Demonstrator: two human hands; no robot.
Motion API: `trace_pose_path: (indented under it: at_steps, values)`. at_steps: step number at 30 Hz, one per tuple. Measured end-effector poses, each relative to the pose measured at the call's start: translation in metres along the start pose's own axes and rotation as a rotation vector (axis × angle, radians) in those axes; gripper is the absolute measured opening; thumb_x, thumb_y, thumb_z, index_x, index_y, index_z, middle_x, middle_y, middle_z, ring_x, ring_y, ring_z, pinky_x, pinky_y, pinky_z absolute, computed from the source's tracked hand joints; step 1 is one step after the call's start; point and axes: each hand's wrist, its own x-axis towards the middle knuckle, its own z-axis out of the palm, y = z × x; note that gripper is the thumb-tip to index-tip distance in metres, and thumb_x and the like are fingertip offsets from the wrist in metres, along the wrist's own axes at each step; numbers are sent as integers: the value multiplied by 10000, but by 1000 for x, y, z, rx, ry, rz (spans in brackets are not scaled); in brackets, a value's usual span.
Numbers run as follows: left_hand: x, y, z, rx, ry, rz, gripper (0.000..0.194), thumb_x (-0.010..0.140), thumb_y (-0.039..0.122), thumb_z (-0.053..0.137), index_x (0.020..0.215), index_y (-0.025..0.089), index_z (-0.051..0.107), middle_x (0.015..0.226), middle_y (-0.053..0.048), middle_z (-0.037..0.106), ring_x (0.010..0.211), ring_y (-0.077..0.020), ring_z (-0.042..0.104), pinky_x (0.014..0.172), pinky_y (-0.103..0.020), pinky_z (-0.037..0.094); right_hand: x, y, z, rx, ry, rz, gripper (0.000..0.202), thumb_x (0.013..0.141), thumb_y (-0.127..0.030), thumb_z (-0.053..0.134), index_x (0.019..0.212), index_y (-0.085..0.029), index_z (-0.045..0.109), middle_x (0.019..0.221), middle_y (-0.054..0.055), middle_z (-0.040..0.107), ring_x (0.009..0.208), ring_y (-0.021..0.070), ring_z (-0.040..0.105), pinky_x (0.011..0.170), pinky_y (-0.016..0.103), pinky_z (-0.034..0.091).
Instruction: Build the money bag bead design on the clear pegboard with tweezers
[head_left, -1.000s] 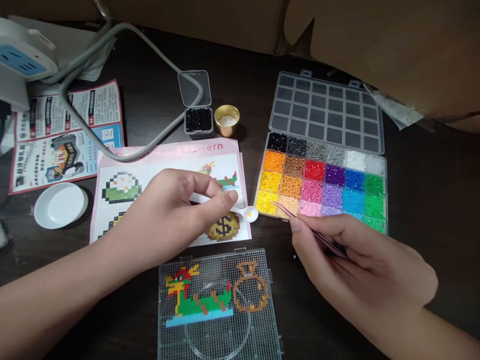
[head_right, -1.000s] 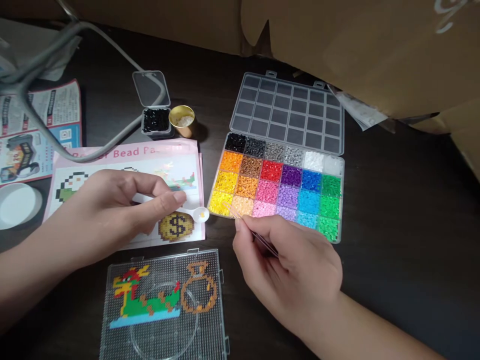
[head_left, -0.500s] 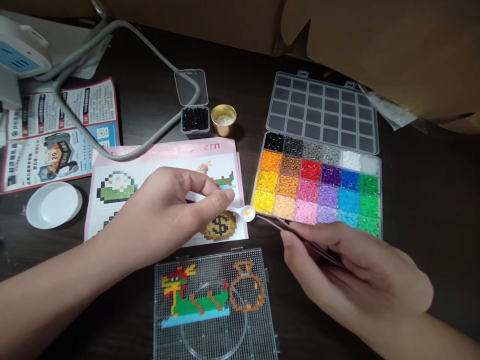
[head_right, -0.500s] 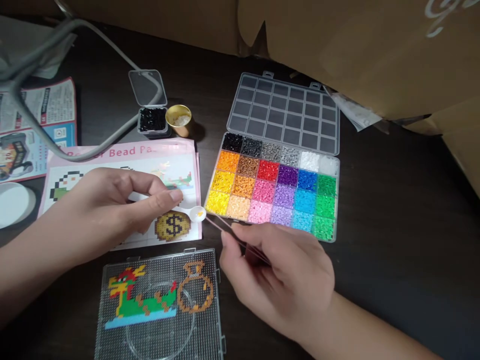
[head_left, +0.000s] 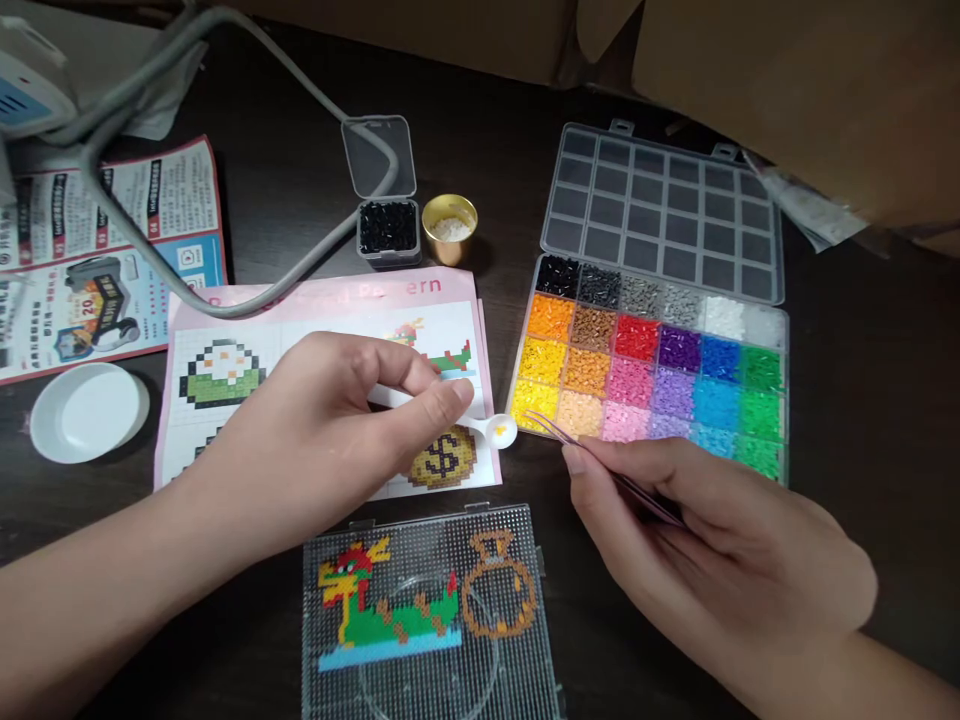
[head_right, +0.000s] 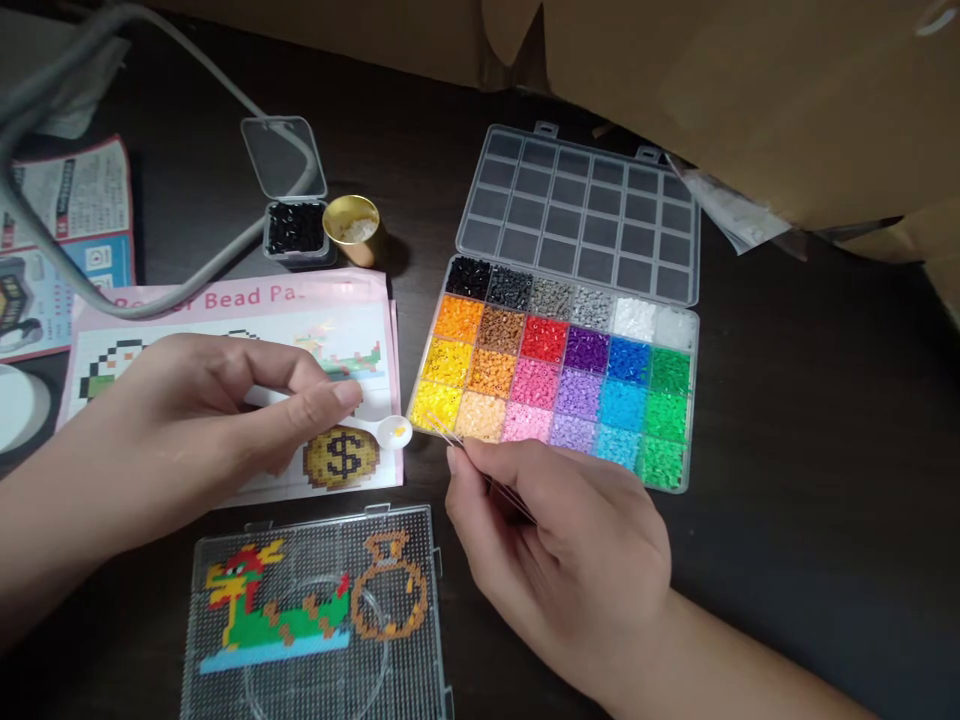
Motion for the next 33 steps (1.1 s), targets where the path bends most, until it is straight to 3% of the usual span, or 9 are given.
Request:
trace_pose_path:
  at_steps: [4,9,15,27,33]
  values:
    - [1,-2,0,-12,-3,12,344,788,445,656,565,185,628,408,51,395,365,-45,304,321,-153,209,2,3,0,61,-13,-70,74,824,-191,692,773,-219,646,536,-64,647,461,91,625,439,189,473]
    - [-1,2,-2,-1,-7,-18,309,766,412,678,563,183,637,408,50,407,371,-46,312,330,-154,219,2,-1,0,11,-17,19,73,831,-219,698,775,-222,651,571,-64,671,458,84,615,482,199,497]
    - [1,5,-2,10,-16,-7,344,782,414,662,536,177,618,401,45,414,369,-50,313,333,-159,216,2,4,1,78,0,-57,57,803,-187,717,799,-204,663,557,-52,668,489,99,652,446,197,467]
    - [-1,-4,-1,-4,-10,13,372,805,494,638,605,181,649,419,65,411,380,-24,313,340,-106,223,1,2,2,50,-2,-16,75,823,-201,711,778,-208,651,557,-59,659,513,91,651,477,200,463]
    - [0,0,-2,-19,-34,-9,363,811,456,642,595,164,626,444,62,421,396,-25,321,353,-117,232,2,4,2,73,-4,-55,60,826,-183,701,804,-210,651,543,-75,641,452,56,582,461,188,440]
